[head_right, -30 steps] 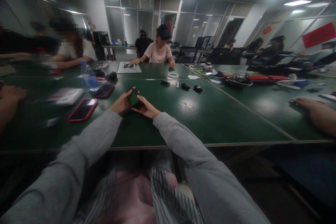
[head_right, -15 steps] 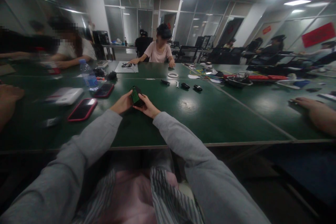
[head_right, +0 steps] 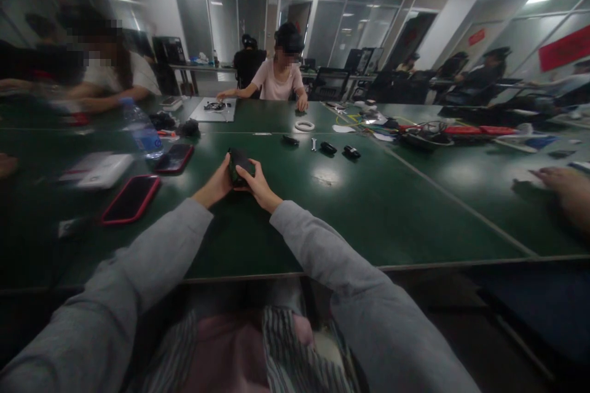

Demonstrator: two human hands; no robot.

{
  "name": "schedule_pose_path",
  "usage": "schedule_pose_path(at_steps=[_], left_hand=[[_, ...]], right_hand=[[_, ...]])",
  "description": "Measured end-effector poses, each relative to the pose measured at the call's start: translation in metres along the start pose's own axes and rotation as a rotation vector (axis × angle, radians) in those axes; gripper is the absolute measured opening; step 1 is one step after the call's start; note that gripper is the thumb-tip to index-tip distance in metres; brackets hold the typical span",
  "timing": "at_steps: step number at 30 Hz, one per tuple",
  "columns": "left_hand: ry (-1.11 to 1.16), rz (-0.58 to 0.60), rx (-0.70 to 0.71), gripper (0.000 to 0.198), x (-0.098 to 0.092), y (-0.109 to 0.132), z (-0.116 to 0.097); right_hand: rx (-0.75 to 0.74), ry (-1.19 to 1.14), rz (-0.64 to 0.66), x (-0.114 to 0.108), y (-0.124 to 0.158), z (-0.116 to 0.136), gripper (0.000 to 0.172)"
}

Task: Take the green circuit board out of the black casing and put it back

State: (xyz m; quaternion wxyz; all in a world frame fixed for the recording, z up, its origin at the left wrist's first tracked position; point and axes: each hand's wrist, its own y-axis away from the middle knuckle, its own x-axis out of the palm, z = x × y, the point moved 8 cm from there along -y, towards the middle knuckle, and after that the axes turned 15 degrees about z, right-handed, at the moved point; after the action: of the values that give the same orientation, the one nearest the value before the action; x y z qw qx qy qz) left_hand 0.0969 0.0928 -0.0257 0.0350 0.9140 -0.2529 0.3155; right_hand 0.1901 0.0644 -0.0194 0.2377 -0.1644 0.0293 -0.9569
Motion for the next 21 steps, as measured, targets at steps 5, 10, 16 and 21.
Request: schedule_pose_path(at_steps=[5,10,16,21], left_hand=[[-0.002,-0.09,0.013,0.061,-0.015,-0.027,-0.001],[-0.026,-0.103,0.004,0.052,-0.025,-0.045,-0.005],[-0.083,-0.221,0.044,0.056,-0.04,-0.058,-0.006],[-0.108,-0.337,0.031,0.062,-0.044,-0.06,-0.007]], right_hand=[[-0.032,0.138,-0.07,-0.017,-0.022,0.01,0.071],[-0.01,0.265,-0.111,-0.039,-0.043,0.015,0.07],[0.004,0.389,-0.103,-0.045,-0.054,0.022,0.064],[0.007,0.467,-0.094,-0.047,-0.06,0.027,0.061]])
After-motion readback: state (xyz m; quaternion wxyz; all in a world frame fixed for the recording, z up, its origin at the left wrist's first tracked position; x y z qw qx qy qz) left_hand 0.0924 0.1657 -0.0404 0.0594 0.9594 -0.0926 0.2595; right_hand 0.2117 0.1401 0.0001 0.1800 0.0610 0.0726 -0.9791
